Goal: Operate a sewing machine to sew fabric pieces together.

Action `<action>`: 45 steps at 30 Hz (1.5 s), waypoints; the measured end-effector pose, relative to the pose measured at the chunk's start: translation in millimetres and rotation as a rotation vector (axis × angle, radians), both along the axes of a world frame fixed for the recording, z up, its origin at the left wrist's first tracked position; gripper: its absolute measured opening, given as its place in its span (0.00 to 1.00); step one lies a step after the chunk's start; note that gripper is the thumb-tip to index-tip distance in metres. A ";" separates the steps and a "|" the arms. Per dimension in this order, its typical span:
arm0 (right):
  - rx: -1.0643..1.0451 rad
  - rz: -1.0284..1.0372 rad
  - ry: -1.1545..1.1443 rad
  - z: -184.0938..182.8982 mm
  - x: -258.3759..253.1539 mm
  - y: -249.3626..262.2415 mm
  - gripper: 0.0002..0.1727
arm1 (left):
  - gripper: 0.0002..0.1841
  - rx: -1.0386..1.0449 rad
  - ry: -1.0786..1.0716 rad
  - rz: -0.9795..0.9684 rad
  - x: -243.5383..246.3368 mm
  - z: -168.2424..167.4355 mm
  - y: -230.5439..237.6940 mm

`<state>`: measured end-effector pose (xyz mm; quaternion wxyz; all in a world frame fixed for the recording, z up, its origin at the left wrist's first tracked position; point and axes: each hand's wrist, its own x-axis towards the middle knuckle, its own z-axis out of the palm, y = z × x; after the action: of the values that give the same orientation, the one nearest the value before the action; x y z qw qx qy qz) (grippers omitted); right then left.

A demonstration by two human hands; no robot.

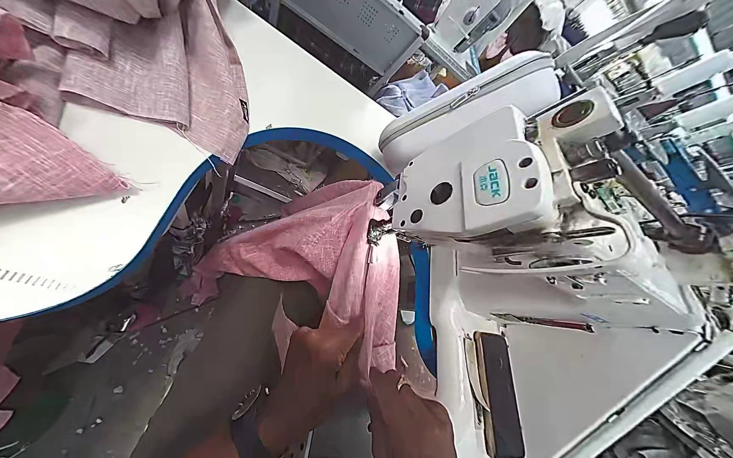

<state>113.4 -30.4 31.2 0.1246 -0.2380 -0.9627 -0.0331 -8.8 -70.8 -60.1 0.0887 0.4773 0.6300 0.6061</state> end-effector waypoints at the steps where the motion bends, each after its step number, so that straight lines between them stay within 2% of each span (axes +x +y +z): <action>1: 0.039 0.003 0.023 -4.9 -1.4 1.8 0.14 | 0.16 -0.011 0.002 -0.010 0.3 0.1 -0.4; 5: 0.145 -0.004 0.093 -19.1 -11.0 12.6 0.17 | 0.16 -0.068 0.004 -0.068 -5.3 2.2 3.0; 8: 0.123 -0.093 0.033 -18.7 -10.3 7.3 0.17 | 0.16 -0.105 -0.016 -0.101 -8.6 3.8 6.0; 13: -0.135 -0.163 -0.196 20.4 2.0 -11.4 0.13 | 0.20 -0.167 -0.046 -0.175 -16.1 9.3 4.2; 18: -0.479 -0.072 -0.603 39.1 0.4 -5.1 0.17 | 0.19 -0.172 -0.044 -0.166 -15.8 9.4 3.9; 19: -0.490 -0.037 -0.605 38.4 1.8 -2.8 0.17 | 0.19 -0.174 -0.048 -0.164 -15.4 9.4 2.8; 23: -0.344 0.100 -0.260 31.0 6.0 8.6 0.17 | 0.17 -0.145 -0.033 -0.153 -11.9 6.6 1.2; 27: -0.341 0.035 -0.031 24.5 -1.9 12.8 0.14 | 0.16 -0.116 -0.014 -0.134 -9.8 6.7 0.6; 31: -0.507 -0.077 0.192 9.1 -0.8 6.7 0.10 | 0.12 -0.129 -0.047 -0.110 -6.8 5.9 -2.8; 34: -0.590 -0.056 0.374 0.4 1.2 -0.1 0.06 | 0.13 -0.128 -0.102 -0.111 -6.4 4.2 -1.7; 40: 0.002 0.028 0.387 -21.1 -7.3 -0.9 0.07 | 0.15 -0.130 -0.187 -0.151 -13.8 7.0 13.3; 45: 0.099 0.031 0.455 -43.0 -12.6 18.6 0.07 | 0.11 -0.068 -0.138 -0.133 -8.4 6.8 3.2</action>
<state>100.8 -11.8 -11.8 0.3503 -0.2181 -0.9106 -0.0239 -17.2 -67.5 -53.3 0.1883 0.4719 0.6094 0.6087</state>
